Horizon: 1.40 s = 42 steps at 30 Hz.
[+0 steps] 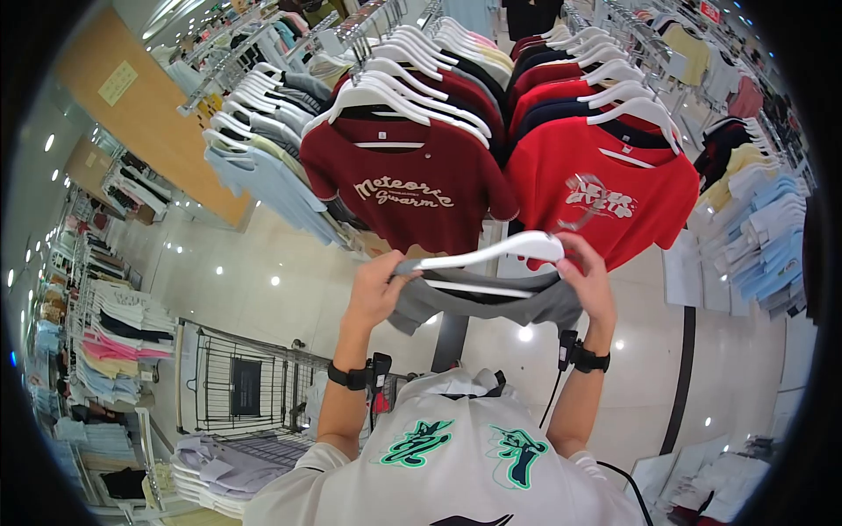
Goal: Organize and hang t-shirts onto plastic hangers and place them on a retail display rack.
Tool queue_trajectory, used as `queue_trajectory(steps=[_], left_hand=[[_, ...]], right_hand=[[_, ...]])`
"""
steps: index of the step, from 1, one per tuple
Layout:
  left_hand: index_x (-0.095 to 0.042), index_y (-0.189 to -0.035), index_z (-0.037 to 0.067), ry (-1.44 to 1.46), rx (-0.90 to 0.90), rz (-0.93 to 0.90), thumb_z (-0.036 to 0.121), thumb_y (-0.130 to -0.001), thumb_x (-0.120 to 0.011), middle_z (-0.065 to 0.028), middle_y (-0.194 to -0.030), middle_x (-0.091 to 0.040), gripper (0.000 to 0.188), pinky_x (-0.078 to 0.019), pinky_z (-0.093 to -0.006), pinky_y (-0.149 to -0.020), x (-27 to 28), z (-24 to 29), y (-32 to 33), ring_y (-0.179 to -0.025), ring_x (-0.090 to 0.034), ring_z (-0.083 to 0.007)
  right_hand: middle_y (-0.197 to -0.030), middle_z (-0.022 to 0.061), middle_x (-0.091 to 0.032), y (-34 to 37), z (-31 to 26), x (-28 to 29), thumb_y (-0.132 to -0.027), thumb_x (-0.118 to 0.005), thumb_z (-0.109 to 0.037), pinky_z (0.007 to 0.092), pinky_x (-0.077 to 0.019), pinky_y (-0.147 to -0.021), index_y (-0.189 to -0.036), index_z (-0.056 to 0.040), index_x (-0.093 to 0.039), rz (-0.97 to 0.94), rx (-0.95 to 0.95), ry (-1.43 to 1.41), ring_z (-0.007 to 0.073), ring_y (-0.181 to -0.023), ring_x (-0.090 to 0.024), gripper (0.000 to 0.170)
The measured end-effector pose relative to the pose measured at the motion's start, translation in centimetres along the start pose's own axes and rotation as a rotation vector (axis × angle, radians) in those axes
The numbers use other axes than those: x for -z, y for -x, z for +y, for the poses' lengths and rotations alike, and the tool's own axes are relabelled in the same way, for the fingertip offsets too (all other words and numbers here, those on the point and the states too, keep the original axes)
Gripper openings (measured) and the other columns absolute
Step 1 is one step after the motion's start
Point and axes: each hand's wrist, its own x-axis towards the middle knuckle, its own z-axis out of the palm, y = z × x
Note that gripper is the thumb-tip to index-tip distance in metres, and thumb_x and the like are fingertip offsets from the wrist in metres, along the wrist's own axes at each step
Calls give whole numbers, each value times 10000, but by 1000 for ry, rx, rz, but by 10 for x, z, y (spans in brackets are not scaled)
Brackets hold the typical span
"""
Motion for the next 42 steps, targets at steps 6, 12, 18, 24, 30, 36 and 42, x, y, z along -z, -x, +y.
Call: queue_trajectory(steps=[6, 12, 18, 24, 30, 36, 42], left_hand=[[-631, -918, 2, 9, 158, -67, 141, -902, -753, -103, -658, -502, 185, -394, -320, -585, 18, -13, -6, -608, -451, -183], [-606, -906, 1, -139, 42, -10, 181, -919, -741, -151, -679, -504, 226, -397, -358, -582, 32, -1, -23, -606, -450, -286], [-554, -848, 1, -290, -14, 30, 276, -917, -759, -167, -703, -525, 350, -411, -422, -597, 42, -1, -49, -637, -496, -371], [-573, -860, 7, -269, 13, 101, 304, -934, -739, -185, -669, -488, 348, -388, -399, -579, 73, -26, -96, -610, -419, -348], [-560, -793, -10, -337, 1, 251, 371, -936, -735, -151, -616, -431, 442, -374, -381, -574, 107, -51, -142, -596, -384, -244], [-572, -830, -27, -366, 74, 373, 436, -1020, -614, -95, -652, -403, 502, -370, -340, -599, 129, -71, -163, -654, -362, -154], [-622, -855, -26, -301, 104, 341, 482, -991, -638, -141, -644, -460, 526, -395, -371, -611, 127, -94, -160, -635, -379, -206]], right_hand=[[-863, 119, -700, 27, 11, -16, -894, -751, -144, 301, -493, -744, -1088, 31, -710, 22, -133, 128, 181, -775, -638, 264], [-855, 142, -698, 7, -20, -22, -892, -735, -123, 297, -493, -718, -1060, 46, -715, 84, 21, 56, 195, -739, -640, 239], [-879, 164, -711, -31, -55, -32, -908, -718, -161, 323, -514, -721, -1066, 21, -724, 116, 143, 101, 271, -758, -684, 241], [-958, 131, -728, -89, -101, -55, -949, -667, -305, 405, -523, -733, -1033, -61, -754, 145, 283, 347, 369, -865, -684, 272], [-853, 169, -717, -151, -134, -101, -944, -662, -359, 501, -520, -683, -909, -50, -740, 180, 354, 435, 399, -802, -684, 321], [-779, 212, -693, -186, -134, -137, -948, -666, -354, 527, -510, -658, -826, -28, -716, 177, 408, 429, 434, -745, -672, 352], [-802, 224, -703, -191, -125, -151, -954, -671, -357, 536, -524, -687, -846, -4, -705, 72, 324, 448, 442, -773, -686, 370]])
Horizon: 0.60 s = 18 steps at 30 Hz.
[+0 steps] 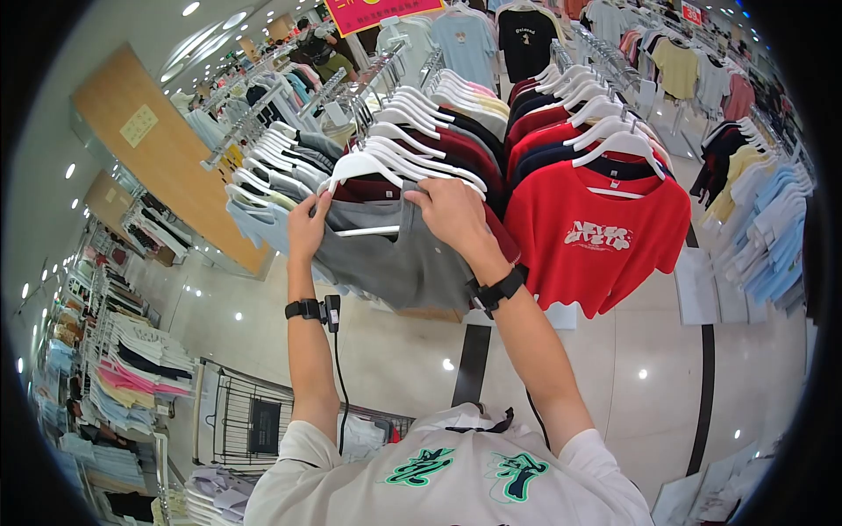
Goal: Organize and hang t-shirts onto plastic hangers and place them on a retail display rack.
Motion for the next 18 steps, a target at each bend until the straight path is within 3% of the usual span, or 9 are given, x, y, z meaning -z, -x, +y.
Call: queue_trajectory(steps=[4, 5, 8, 9, 13, 18], left_hand=[[-676, -919, -5, 57, -11, -74, 464, -989, -648, -101, -667, -530, 475, -410, -360, -636, -8, 2, -2, -654, -426, -185], [-672, -999, -13, 15, 33, -151, 388, -1022, -623, -79, -817, -637, 404, -462, -310, -762, -8, 1, -6, -778, -536, -153], [-681, -1068, 10, 221, -90, -79, 419, -977, -676, -110, -831, -687, 420, -502, -335, -798, -25, 8, -12, -792, -625, -178], [-670, -1126, 20, 206, -73, -47, 391, -948, -724, -113, -932, -728, 415, -519, -338, -862, -32, 8, -15, -894, -684, -206], [-654, -1111, -7, 219, -60, 18, 370, -880, -810, -127, -943, -725, 468, -525, -343, -842, -34, 74, -18, -882, -679, -207], [-671, -1011, -13, 289, -9, 153, 413, -840, -831, -147, -896, -717, 486, -521, -348, -816, -62, 81, -42, -840, -672, -229]], right_hand=[[-830, 214, -716, 2, 3, 3, -947, -681, -358, 535, -540, -750, -919, -21, -715, -137, -50, -7, 426, -825, -699, 340], [-831, 212, -717, 1, 5, 5, -942, -685, -370, 531, -542, -759, -920, -21, -718, -136, -15, 2, 420, -839, -700, 351], [-843, 210, -719, -1, 16, 0, -926, -693, -412, 512, -543, -767, -942, -20, -738, -140, 31, 8, 404, -852, -701, 395], [-846, 214, -717, -2, 21, -1, -926, -690, -426, 506, -541, -768, -954, -18, -744, -127, 47, -31, 403, -845, -699, 412], [-845, 217, -710, -11, 31, -2, -960, -648, -429, 500, -527, -768, -983, -5, -752, -109, 89, -85, 401, -835, -688, 438], [-899, 208, -707, -16, 15, -16, -1007, -584, -376, 518, -512, -772, -1043, -31, -692, -117, 18, -225, 426, -894, -671, 363]])
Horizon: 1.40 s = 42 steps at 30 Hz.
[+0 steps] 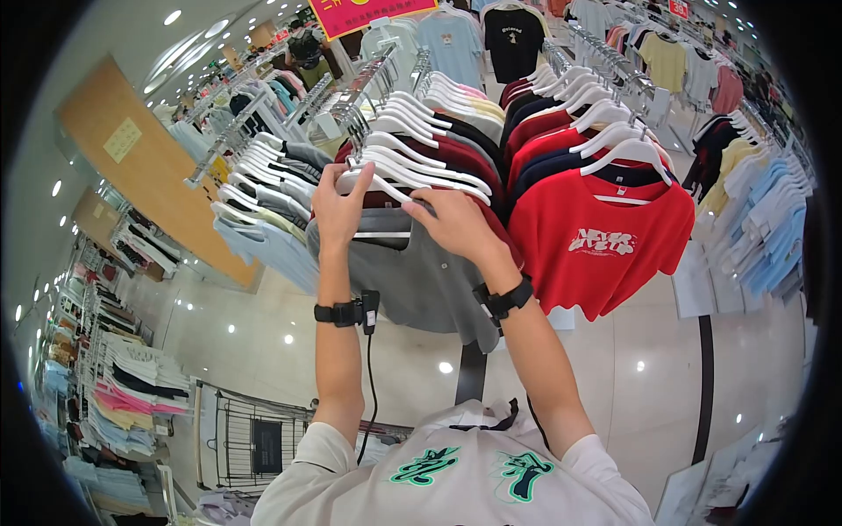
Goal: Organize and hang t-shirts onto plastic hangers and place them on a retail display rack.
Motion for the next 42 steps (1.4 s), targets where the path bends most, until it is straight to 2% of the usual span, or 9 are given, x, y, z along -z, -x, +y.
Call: queue_trajectory(steps=[6, 12, 16, 17, 19, 20, 22, 38, 42], left_hand=[[-635, -870, -6, -103, -44, 84, 325, -849, -817, -140, -789, -685, 378, -511, -388, -755, -21, 5, -10, -729, -646, -262], [-608, -878, -9, -44, -43, 88, 251, -848, -824, -108, -751, -669, 339, -496, -360, -688, -40, -5, -30, -689, -628, -214], [-591, -944, -39, -159, -51, 192, 232, -841, -822, -152, -917, -640, 371, -482, -392, -805, -47, -15, -31, -852, -614, -276], [-597, -1037, -47, -203, -36, 211, 217, -843, -813, -177, -1037, -603, 392, -452, -413, -883, -48, -16, -29, -989, -582, -313], [-614, -1071, -30, -252, -169, 302, 236, -846, -816, -139, -1050, -623, 403, -462, -373, -859, -56, -27, -33, -958, -591, -274], [-631, -1105, -13, -294, -311, 380, 256, -848, -819, -101, -1062, -644, 417, -472, -333, -835, -58, -32, -35, -927, -599, -235], [-620, -1126, -47, -88, -176, 314, 210, -846, -813, -166, -1107, -641, 426, -456, -398, -959, -61, -19, -34, -1070, -606, -319], [-659, -1247, -3, -52, -8, 182, 211, -846, -829, -137, -1181, -708, 486, -475, -325, -967, -47, -23, -21, -1073, -648, -212], [-646, -1310, 21, -127, -94, 240, 262, -868, -808, -55, -1127, -670, 528, -469, -295, -900, -46, -14, -14, -970, -563, -129]], right_hand=[[-1063, 211, -691, -14, 14, -17, -995, -605, -259, 477, -512, -844, -1173, -10, -662, -37, -67, 47, 401, -984, -658, 312], [-1059, 211, -707, -48, 43, -11, -960, -635, -177, 433, -526, -869, -1149, 39, -648, 66, 187, -183, 381, -974, -678, 287], [-1007, 146, -716, -45, 47, 23, -917, -694, -113, 356, -546, -775, -1094, -14, -701, 276, 64, -359, 274, -869, -691, 202], [-988, 139, -711, -48, 62, 31, -907, -705, -102, 350, -545, -766, -1080, -17, -705, 331, 86, -272, 269, -857, -687, 192], [-896, 110, -678, -52, 92, 45, -889, -725, -91, 344, -529, -718, -1013, -32, -711, 398, 82, -104, 246, -796, -665, 137], [-827, 91, -645, -53, 104, 52, -869, -746, -103, 341, -505, -681, -950, -35, -700, 318, 19, -93, 226, -744, -635, 116], [-780, 77, -619, -54, 114, 61, -850, -765, -119, 336, -483, -656, -917, -45, -692, 173, -32, -136, 212, -709, -603, 124], [-857, 112, -581, -50, 115, 39, -914, -717, -255, 438, -483, -721, -927, -30, -675, -169, 135, 98, 334, -852, -615, 229], [-870, 163, -552, -55, 107, 38, -952, -682, -219, 441, -462, -721, -896, -7, -610, 57, 209, -223, 380, -813, -585, 231]])
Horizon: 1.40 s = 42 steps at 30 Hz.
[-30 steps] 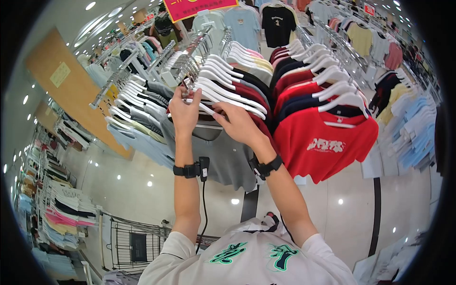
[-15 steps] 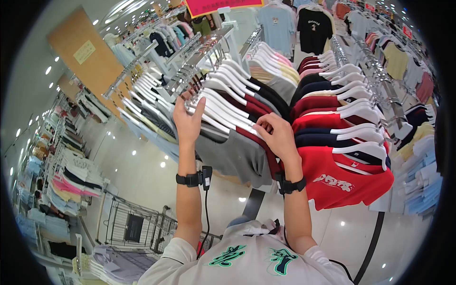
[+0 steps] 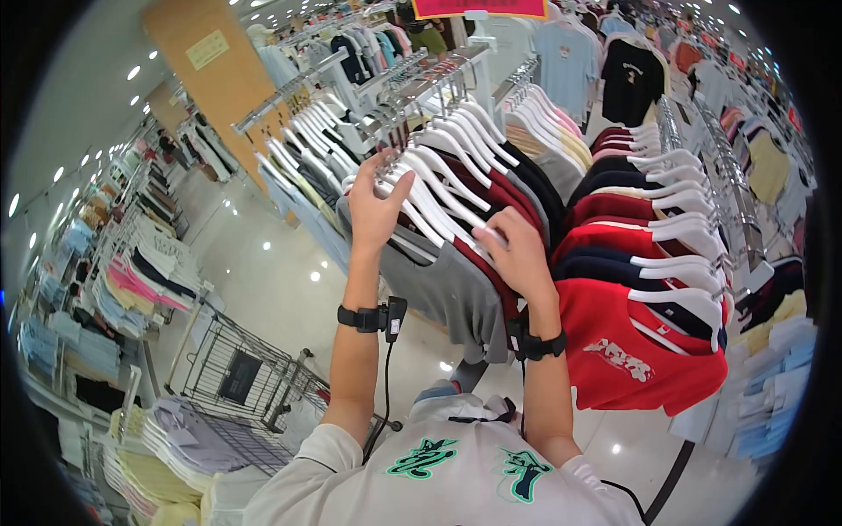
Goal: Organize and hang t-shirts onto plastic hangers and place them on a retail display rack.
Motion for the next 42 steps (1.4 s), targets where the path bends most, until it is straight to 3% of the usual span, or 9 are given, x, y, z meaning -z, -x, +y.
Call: queue_trajectory(steps=[2, 22, 25, 28, 32, 34, 36, 38, 42], left_hand=[[-609, -1317, -23, 18, 154, -15, 215, -846, -829, -138, -1253, -681, 572, -441, -346, -1050, 0, 0, 3, -1176, -625, -220], [-654, -1157, 6, 21, 162, 58, 259, -874, -796, -96, -1065, -677, 406, -474, -322, -874, -9, -5, 7, -949, -622, -210], [-645, -1156, -20, 46, 84, 88, 244, -881, -784, -126, -1072, -679, 405, -481, -364, -902, -16, -16, 5, -983, -636, -272], [-660, -1125, -12, 26, 21, 160, 229, -885, -766, -159, -1065, -680, 356, -480, -406, -915, -19, -11, 7, -1003, -628, -334], [-635, -1180, -8, 35, -181, 60, 376, -883, -770, -200, -1132, -675, 504, -487, -440, -943, 0, -26, 10, -1087, -626, -382], [-527, -1383, 6, -36, -86, -102, 336, -914, -744, -209, -1350, -601, 613, -421, -428, -1080, 41, -33, 35, -1256, -572, -370], [-456, -1460, 28, -126, -153, -104, 303, -929, -724, -207, -1443, -536, 655, -372, -449, -1134, 93, -61, 80, -1344, -511, -369], [-422, -1491, 39, -166, -28, -168, 259, -930, -719, -181, -1507, -489, 672, -332, -450, -1173, 161, -101, 140, -1409, -456, -347], [-502, -1413, 53, -287, 472, -18, 105, -933, -679, -179, -1393, -593, 514, -431, -420, -1106, 309, -218, 325, -1309, -566, -329]], right_hand=[[-873, 168, -561, 2, -2, 12, -968, -663, -203, 442, -457, -708, -908, -6, -605, 81, -62, 56, 394, -804, -582, 214], [-880, 48, -507, 119, -37, 66, -1010, -587, -78, 263, -376, -687, -947, 8, -555, 595, -107, 71, 131, -778, -456, 111], [-910, 28, -630, 124, -34, 58, -950, -710, -90, 221, -432, -664, -1035, -1, -608, 435, -381, -336, 80, -758, -543, 161], [-825, 10, -613, 101, -51, 35, -945, -696, -50, 207, -449, -638, -1050, 15, -623, 179, -496, -77, 70, -688, -569, 144], [-746, -5, -570, 103, -15, -4, -971, -657, -39, 227, -371, -504, -1045, 6, -640, 421, -488, -734, 63, -564, -476, 88], [-777, 3, -578, 133, 12, 7, -981, -620, -104, 212, -374, -495, -1061, -4, -639, 365, -484, -832, 72, -583, -485, 129], [-751, 1, -515, 141, -31, -8, -1005, -554, -264, 171, -403, -535, -1038, -27, -641, 727, -675, -542, 90, -622, -506, 254], [-740, -6, -482, 197, -15, 12, -1039, -513, -316, 195, -384, -541, -1013, -29, -648, 563, -589, -571, 78, -633, -472, 318], [-764, 9, -514, 268, -30, 6, -1023, -592, -405, 237, -372, -552, -1095, -14, -641, 576, -658, -339, 83, -655, -483, 401]])
